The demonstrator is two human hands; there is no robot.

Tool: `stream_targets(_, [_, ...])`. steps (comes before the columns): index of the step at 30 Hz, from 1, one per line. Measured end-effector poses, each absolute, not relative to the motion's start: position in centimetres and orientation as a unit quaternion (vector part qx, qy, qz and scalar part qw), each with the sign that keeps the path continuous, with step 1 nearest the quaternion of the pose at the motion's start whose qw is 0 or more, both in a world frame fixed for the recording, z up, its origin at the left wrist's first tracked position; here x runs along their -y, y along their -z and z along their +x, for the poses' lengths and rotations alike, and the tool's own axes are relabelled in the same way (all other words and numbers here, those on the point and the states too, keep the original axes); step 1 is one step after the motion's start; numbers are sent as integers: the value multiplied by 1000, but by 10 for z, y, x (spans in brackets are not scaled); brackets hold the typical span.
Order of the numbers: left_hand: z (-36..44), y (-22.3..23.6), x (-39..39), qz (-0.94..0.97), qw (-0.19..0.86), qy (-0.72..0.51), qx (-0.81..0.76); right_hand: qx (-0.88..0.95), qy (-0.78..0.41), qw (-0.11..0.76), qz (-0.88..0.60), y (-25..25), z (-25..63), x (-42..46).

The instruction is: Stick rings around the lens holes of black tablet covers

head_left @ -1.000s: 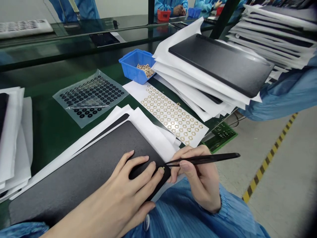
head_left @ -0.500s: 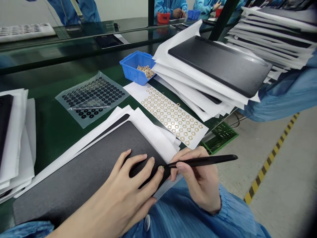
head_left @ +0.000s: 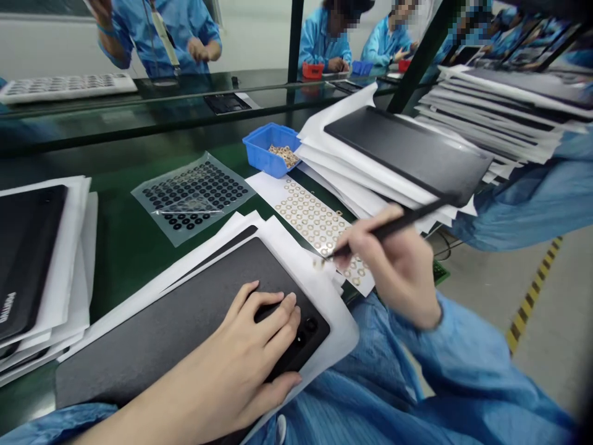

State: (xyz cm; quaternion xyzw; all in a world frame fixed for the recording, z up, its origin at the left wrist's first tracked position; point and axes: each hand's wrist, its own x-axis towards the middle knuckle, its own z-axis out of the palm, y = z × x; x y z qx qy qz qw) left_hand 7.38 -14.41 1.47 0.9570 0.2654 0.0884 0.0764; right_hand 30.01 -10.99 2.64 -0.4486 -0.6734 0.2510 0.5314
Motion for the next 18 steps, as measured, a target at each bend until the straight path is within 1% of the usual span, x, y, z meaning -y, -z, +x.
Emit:
stream_targets(4, [73, -15, 144, 958, 100, -75, -259, 697, -115, 544, -452, -60, 293, -7])
stream_targets(7, [73, -15, 146, 956, 111, -81, -260, 718, -45, 525, -455, -63, 277, -84])
stream_targets(9, [72, -16, 144, 955, 113, -93, -259, 744, -47, 452, -490, -56, 269, -118])
stream_targets(11, [68, -19, 136, 953, 116, -108, -259, 766, -53, 374, -521, -50, 266, -134])
stream_targets(12, [64, -21, 129, 950, 116, -115, -267, 772, -55, 349, -528, -49, 266, -138])
stream_targets(14, [50, -24, 110, 933, 102, -123, -322, 778, -52, 341, -525, -52, 266, -137])
stream_targets(16, [28, -26, 86, 887, 72, -128, -438, 783, -48, 355, -508, -59, 263, -132])
stream_targets(18, [2, -23, 64, 811, 42, -134, -568, 799, -48, 347, -488, -65, 253, -123])
